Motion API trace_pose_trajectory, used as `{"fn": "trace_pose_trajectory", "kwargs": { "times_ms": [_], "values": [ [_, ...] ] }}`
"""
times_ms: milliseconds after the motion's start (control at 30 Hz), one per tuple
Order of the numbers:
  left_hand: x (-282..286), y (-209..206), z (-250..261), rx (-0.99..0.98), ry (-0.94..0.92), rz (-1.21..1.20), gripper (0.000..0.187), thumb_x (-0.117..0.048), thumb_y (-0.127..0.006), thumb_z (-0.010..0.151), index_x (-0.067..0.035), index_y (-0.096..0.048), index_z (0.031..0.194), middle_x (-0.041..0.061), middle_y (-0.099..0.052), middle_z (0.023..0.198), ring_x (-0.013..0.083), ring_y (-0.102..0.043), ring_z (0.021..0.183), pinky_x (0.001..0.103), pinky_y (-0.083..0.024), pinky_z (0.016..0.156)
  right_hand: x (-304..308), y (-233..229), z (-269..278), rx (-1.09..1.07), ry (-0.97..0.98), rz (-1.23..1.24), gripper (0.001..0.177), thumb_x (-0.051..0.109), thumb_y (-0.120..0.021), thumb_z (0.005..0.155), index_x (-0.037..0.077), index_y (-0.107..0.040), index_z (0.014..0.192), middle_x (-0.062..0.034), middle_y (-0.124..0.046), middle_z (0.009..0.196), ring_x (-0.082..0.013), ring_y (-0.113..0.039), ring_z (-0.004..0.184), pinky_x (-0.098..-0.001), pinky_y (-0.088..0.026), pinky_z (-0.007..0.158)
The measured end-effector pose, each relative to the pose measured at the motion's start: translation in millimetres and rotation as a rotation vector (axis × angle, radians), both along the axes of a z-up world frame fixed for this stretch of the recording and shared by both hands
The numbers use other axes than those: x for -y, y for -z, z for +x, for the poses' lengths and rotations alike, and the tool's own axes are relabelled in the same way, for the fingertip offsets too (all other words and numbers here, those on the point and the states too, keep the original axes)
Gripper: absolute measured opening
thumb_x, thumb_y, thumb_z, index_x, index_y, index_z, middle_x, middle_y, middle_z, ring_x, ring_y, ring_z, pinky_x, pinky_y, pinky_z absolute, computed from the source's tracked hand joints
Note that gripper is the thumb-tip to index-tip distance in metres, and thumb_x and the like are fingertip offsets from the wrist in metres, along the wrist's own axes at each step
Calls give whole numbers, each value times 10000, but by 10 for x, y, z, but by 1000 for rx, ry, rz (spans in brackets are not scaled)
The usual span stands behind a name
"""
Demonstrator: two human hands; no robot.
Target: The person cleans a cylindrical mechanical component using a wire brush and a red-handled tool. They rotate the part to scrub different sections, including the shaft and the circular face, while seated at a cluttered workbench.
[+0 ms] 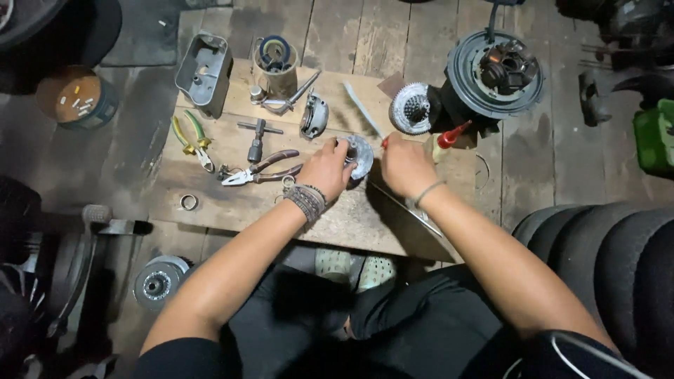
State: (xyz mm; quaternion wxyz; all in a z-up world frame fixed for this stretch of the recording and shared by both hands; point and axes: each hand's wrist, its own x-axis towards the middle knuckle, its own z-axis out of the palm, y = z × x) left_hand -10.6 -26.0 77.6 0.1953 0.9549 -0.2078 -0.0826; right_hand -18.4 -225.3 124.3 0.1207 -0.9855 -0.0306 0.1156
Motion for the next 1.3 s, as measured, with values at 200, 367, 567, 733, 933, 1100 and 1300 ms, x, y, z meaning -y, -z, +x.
{"fn": "trace_pose_trajectory", "kwargs": {
  "times_ms": [200, 367, 567, 733, 933, 1100, 1300],
  "values": [
    [4, 110, 6, -36, 16, 10, 373, -431, -484, 1026, -167, -399, 1276, 218, -435, 1471, 457, -605, 1202, 550, -549, 950, 46, -639, -241, -63, 104, 94, 307, 231, -471, 995, -23, -617, 1087, -330, -698, 991, -552, -672, 1036, -622, -542, 866],
    [60, -42, -3, -13, -2, 11, 359, -380, -488, 1035, -105, -450, 1262, 240, -490, 1414, 423, -626, 1183, 503, -571, 927, 19, -95, -238, 18, -61, -51, 272, 193, -488, 946, -13, -613, 1074, -269, -731, 917, -465, -736, 939, -545, -594, 807],
    [29, -61, -37, 3, 14, 8, 440, -376, -515, 1012, -60, -452, 1311, 250, -500, 1401, 460, -627, 1163, 541, -562, 939, 176, -60, -88, 0, 15, 6, 304, 238, -490, 958, -1, -615, 1099, -256, -727, 951, -478, -721, 983, -560, -580, 828],
    [-4, 26, -3, -11, 6, 20, 423, -407, -519, 1001, -99, -452, 1282, 210, -513, 1386, 442, -654, 1115, 515, -577, 917, 15, -350, -318, -91, 10, 46, 285, 261, -475, 952, 42, -575, 1106, -257, -727, 975, -466, -722, 999, -544, -594, 831],
    [-5, -86, 10, -64, -4, 44, 387, -384, -490, 1019, -98, -474, 1279, 221, -490, 1413, 404, -659, 1125, 491, -586, 885, 83, 141, 38, -53, 22, 174, 290, 241, -439, 971, 16, -593, 1069, -233, -725, 927, -444, -727, 990, -521, -604, 810],
    [-45, 176, 48, 50, 50, -15, 485, -395, -563, 965, -100, -437, 1329, 227, -502, 1414, 467, -647, 1127, 545, -561, 921, 18, -577, -315, -44, 119, 178, 304, 248, -471, 998, -20, -575, 1099, -336, -697, 1016, -531, -681, 1043, -604, -557, 887],
    [22, 105, 82, 56, -3, 12, 411, -408, -518, 998, -98, -469, 1264, 213, -530, 1393, 436, -673, 1100, 514, -570, 903, 71, 211, 43, -73, 60, 114, 282, 261, -461, 993, 16, -553, 1097, -281, -703, 1014, -490, -700, 1038, -559, -576, 859]
  ]
}}
